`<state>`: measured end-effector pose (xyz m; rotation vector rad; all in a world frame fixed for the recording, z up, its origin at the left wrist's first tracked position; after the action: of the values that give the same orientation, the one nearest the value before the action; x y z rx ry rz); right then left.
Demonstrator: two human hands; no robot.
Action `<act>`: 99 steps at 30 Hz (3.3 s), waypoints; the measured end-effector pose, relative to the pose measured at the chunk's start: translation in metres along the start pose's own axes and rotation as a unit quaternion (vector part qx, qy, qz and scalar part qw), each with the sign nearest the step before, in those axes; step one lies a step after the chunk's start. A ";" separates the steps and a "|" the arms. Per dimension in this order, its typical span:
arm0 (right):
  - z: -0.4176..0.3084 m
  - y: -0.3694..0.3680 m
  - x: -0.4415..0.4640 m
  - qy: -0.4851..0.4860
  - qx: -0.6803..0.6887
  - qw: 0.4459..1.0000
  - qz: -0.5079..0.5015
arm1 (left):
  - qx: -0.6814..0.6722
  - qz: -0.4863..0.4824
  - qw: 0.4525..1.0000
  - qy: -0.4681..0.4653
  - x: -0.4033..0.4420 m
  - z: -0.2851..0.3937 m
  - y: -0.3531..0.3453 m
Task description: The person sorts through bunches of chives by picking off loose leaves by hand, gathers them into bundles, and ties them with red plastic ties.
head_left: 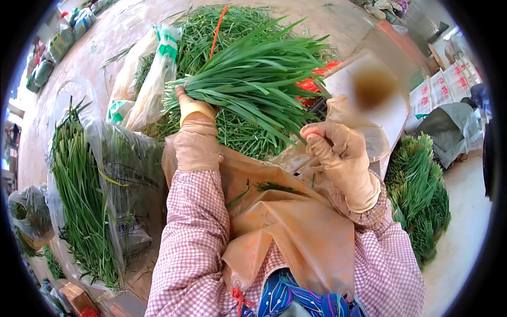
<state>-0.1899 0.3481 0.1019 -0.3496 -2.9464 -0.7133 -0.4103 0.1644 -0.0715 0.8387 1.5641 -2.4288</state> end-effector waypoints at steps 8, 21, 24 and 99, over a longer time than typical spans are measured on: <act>-0.012 0.016 -0.007 0.082 0.114 0.977 0.159 | -0.031 0.018 0.999 -0.030 0.003 0.000 0.003; 0.007 -0.066 0.055 0.149 -0.357 0.921 -0.031 | -0.089 0.082 0.991 -0.058 0.020 0.010 0.021; 0.012 -0.073 0.062 0.172 -0.300 0.936 -0.065 | -0.089 0.103 0.989 -0.054 0.022 0.009 0.020; 0.010 -0.035 0.044 0.204 -0.286 0.936 -0.018 | -0.052 0.016 0.996 -0.068 0.000 -0.027 -0.007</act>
<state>-0.2412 0.3316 0.0840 -0.1541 -2.3162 -1.4475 -0.4028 0.1908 -0.0744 0.6617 1.5967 -2.3068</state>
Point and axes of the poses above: each hand's wrist, its own x-axis towards the middle knuckle, its own y-axis out of the back of the hand, z = x × y, the point moved 7 cm from there along x, towards the middle knuckle, and after that the axes turned 3 degrees about -x, right-handed, at the moved point
